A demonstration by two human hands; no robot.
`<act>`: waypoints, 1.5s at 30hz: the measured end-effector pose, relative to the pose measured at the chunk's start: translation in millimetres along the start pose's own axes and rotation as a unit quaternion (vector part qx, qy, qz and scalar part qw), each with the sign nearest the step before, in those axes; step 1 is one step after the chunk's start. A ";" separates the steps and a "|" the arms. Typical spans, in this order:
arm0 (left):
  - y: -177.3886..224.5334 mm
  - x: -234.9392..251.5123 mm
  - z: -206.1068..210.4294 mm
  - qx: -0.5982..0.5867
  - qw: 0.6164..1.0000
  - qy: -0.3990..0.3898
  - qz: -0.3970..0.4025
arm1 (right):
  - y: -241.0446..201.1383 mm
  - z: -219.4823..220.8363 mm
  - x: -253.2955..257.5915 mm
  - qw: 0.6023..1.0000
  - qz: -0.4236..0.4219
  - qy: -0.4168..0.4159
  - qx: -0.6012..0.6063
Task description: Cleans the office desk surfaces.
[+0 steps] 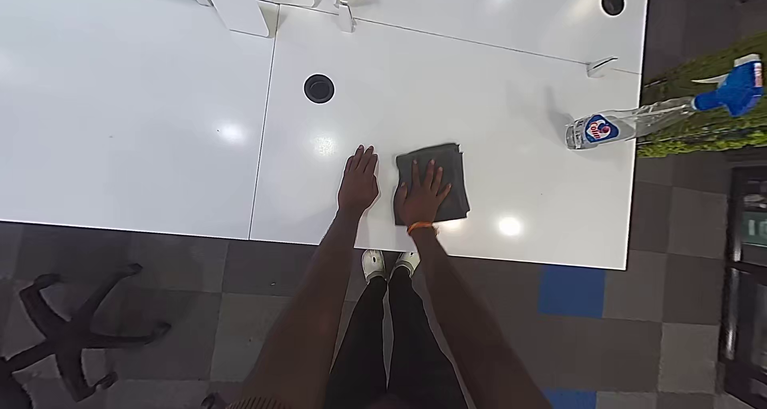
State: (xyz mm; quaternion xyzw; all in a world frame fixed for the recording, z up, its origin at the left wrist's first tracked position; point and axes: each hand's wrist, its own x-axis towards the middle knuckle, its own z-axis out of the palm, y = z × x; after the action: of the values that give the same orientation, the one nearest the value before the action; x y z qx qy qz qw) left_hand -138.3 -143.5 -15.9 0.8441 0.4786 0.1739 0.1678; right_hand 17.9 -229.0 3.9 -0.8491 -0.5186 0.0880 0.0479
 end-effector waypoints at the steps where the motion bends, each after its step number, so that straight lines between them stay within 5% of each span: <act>1: -0.4 0.4 0.0 -0.001 1.000 0.002 -0.001 | -3.2 0.8 -23.4 1.000 -0.001 -0.007 -0.006; 6: -6.4 -1.7 -2.2 -0.017 1.000 -0.001 0.005 | 23.2 -6.2 -101.0 0.996 -0.042 -0.074 -0.021; 11: -3.2 -0.6 -4.2 -0.016 1.000 -0.017 -0.014 | 121.6 -14.2 -109.2 0.999 0.013 -0.014 -0.047; 15: 2.3 0.5 -3.2 0.007 0.999 -0.027 -0.026 | 119.2 -14.2 -103.0 0.995 0.074 -0.021 -0.071; 38: 9.1 9.1 -13.2 0.004 0.997 -0.044 -0.056 | 63.0 -31.2 120.4 0.997 0.048 -0.003 -0.054; 45: -23.8 89.3 -24.1 0.015 0.999 -0.032 -0.014 | 64.7 -37.0 163.9 0.999 0.012 0.013 -0.038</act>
State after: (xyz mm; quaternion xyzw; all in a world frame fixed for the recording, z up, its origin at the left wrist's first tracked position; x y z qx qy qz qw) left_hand -124.1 -51.7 6.6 0.8452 0.4870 0.1371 0.1722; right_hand 154.9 -112.5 12.6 -0.8574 -0.5109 0.0581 0.0213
